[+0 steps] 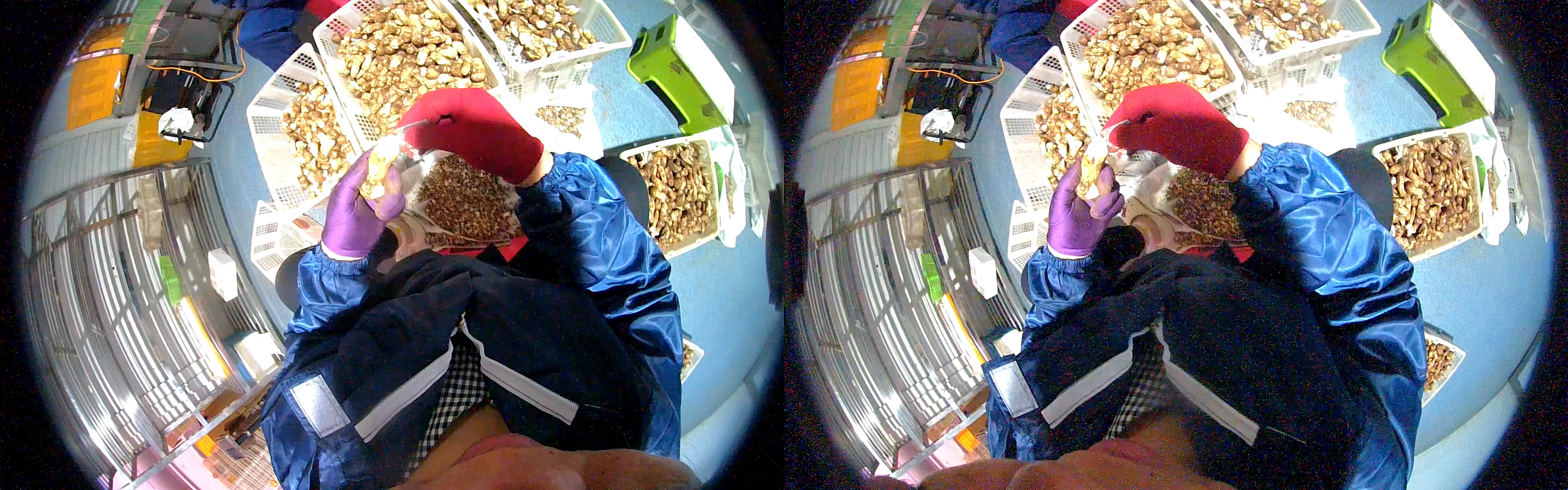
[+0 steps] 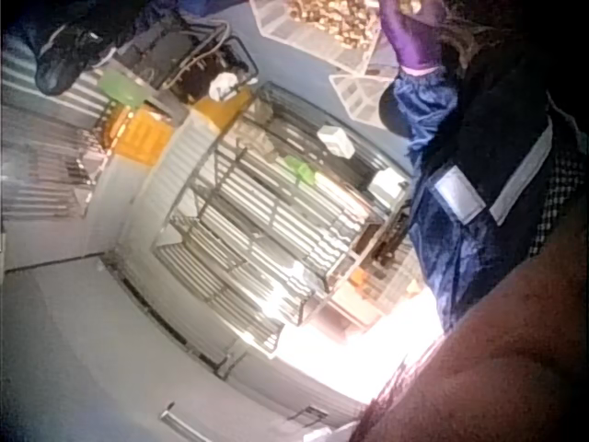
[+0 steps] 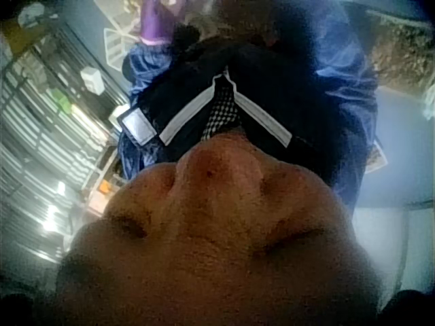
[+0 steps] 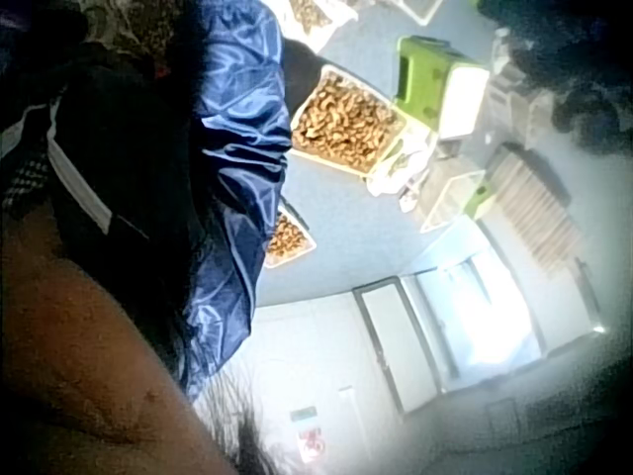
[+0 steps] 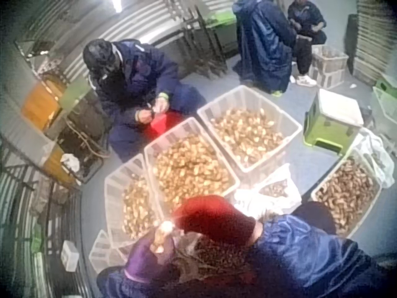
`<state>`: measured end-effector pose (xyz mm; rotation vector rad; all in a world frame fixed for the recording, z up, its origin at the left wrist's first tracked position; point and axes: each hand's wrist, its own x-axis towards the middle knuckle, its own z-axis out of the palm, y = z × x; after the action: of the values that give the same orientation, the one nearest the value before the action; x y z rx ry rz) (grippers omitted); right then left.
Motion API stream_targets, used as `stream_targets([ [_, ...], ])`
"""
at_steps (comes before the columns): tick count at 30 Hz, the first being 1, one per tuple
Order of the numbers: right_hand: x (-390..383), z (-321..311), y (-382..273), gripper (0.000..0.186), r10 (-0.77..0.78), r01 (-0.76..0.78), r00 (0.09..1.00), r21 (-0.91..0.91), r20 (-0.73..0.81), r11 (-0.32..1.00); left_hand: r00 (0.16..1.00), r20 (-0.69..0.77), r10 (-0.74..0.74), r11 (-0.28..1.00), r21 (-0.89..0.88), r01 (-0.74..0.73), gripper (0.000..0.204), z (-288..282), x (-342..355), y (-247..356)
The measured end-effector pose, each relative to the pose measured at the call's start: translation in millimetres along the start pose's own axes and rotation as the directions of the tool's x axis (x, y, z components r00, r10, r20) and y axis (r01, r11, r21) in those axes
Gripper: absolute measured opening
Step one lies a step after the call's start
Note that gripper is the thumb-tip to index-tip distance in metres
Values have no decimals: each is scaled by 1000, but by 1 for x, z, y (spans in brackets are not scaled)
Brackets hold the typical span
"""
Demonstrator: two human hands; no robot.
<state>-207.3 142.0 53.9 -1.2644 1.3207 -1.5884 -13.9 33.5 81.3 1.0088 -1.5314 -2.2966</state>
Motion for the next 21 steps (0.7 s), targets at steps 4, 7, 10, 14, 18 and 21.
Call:
stream_targets([
  [4,0,14,9,15,-273,260,954,-109,-125,959,989,120,-81,948,-298,114,33,-6,3,-6],
  [7,-1,1,10,15,-104,104,995,22,7,994,989,70,-127,955,-262,141,33,0,1,-9],
  [10,-1,1,9,14,-21,21,1000,66,4,998,995,-51,-90,959,-273,72,33,4,-4,-14],
  [14,-8,3,18,9,67,-76,996,197,52,977,993,-110,38,999,28,-35,34,-4,3,-34],
  [18,-19,4,26,18,53,-10,997,-533,65,846,978,-207,33,955,-283,-92,46,-53,22,-18],
  [21,-34,12,29,21,-7,123,982,-601,191,790,983,-133,129,847,-501,-179,62,-148,62,-2],
])
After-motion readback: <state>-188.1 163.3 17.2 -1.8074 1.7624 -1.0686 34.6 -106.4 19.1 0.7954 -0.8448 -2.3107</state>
